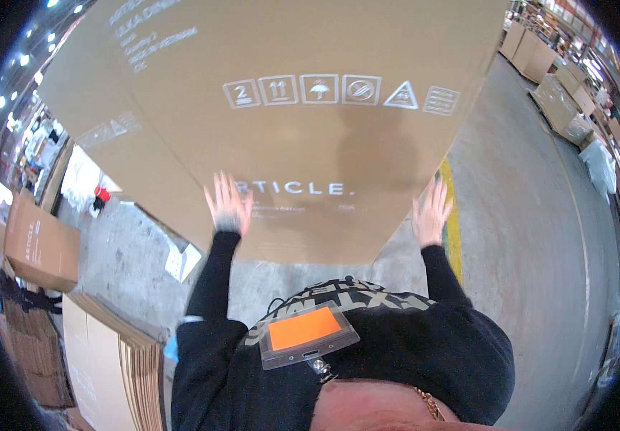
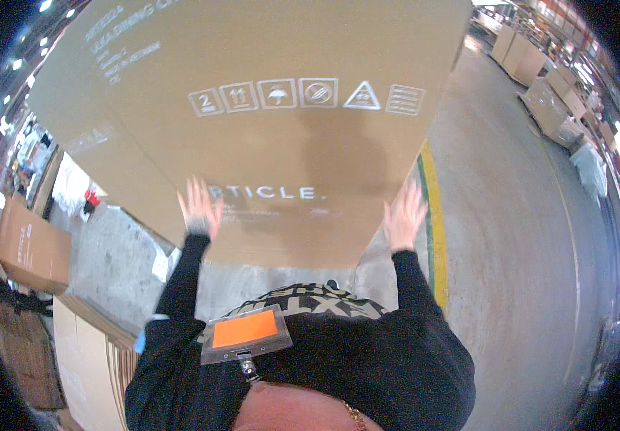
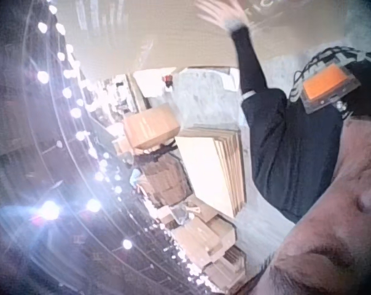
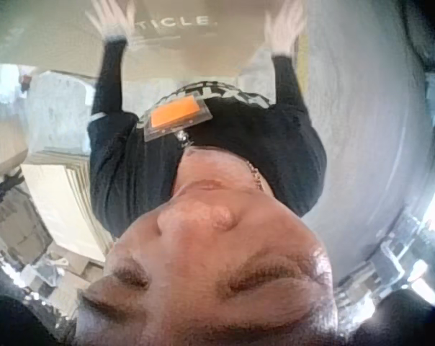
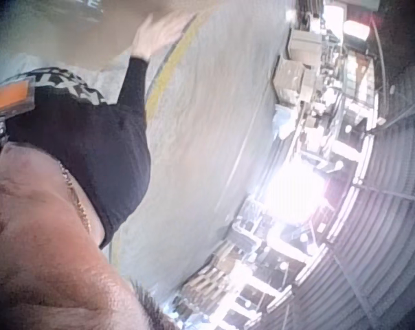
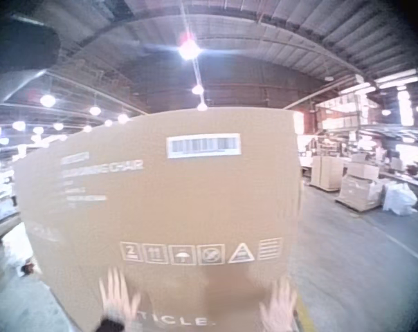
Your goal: The person picks up a large cardboard box, peels a barcode label from a roll, and sticks it onto the box. They repeat this process for several boxes, lifting each one, applying a label, and placing it back on the stack.
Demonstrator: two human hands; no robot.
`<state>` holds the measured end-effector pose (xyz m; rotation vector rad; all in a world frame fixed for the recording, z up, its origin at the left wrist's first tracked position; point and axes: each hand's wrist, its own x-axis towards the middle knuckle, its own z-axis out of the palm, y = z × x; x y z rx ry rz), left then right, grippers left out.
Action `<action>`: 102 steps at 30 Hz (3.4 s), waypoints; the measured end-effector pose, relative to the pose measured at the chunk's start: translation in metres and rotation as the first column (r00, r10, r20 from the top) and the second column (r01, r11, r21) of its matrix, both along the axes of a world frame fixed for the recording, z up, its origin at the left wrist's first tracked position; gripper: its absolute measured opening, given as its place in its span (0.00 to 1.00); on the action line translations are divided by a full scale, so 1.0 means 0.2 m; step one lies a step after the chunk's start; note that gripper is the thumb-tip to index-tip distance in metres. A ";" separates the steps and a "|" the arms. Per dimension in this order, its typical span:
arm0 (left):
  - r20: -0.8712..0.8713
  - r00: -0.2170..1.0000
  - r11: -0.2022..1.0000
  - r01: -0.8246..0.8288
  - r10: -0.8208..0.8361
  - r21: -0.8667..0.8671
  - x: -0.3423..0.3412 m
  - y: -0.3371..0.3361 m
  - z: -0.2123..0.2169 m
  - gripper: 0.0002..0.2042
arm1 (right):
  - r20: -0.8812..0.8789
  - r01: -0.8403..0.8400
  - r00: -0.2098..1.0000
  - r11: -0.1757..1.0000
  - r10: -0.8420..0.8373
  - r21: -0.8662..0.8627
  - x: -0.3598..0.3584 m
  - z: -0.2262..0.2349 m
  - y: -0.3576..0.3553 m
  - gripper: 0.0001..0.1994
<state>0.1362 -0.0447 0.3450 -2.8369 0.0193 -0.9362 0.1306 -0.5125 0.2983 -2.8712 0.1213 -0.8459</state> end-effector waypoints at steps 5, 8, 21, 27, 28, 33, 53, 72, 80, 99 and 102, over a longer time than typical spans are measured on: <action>-0.912 0.410 0.950 -0.289 0.010 -0.119 -1.31 0.28 -0.81 0.32 | -0.878 0.015 0.474 0.997 0.063 0.080 -0.96 -0.95 0.02 0.29; -1.000 -0.025 0.811 -0.585 -0.010 0.007 -2.15 0.48 -0.83 0.29 | -0.946 -0.184 -0.005 0.929 0.324 0.320 -1.34 -1.24 0.30 0.25; -0.945 0.166 0.488 -0.823 -0.281 -0.290 -2.78 0.71 -0.98 0.19 | -0.672 -0.421 0.444 0.800 0.593 0.428 -0.33 -0.96 1.70 0.19; -0.648 0.747 0.366 -0.567 -0.150 -0.738 -2.19 1.03 -0.98 0.20 | -0.537 -0.640 0.118 0.477 0.835 0.602 -0.35 -0.93 2.41 0.16; -0.577 0.808 0.305 -0.525 -0.114 -0.795 -2.16 1.12 -0.98 0.20 | -0.578 -0.665 0.006 0.435 0.816 0.607 -0.37 -0.98 2.48 0.16; -0.883 0.450 0.377 -0.801 -0.134 -0.465 -2.13 1.63 -0.98 0.20 | -0.879 -0.779 -0.281 0.444 0.385 0.443 -0.28 -1.30 2.58 0.17; -0.683 0.728 0.159 -0.669 -0.055 -0.726 -0.78 4.07 -1.03 0.15 | -0.502 -0.359 0.039 0.481 0.864 0.800 0.17 -1.16 4.58 0.18; -0.389 0.864 0.145 -0.362 -0.320 -0.921 0.93 4.77 -1.71 0.42 | -0.715 -0.136 0.136 0.728 0.686 0.672 -0.18 -0.78 5.10 0.19; -0.308 0.832 -0.091 -0.390 -0.461 -0.916 0.86 4.87 -1.81 0.17 | -0.489 -0.447 0.324 0.587 0.810 0.675 0.42 -0.79 5.65 0.12; -0.156 0.915 -0.437 -0.321 -0.371 -0.840 0.75 4.89 -1.80 0.13 | -0.446 -0.636 0.553 0.703 0.703 0.319 0.98 -1.07 6.50 0.11; -0.171 0.912 -0.423 -0.331 -0.372 -0.844 0.76 4.88 -1.79 0.11 | -0.434 -0.656 0.585 0.714 0.685 0.243 0.99 -1.10 6.51 0.10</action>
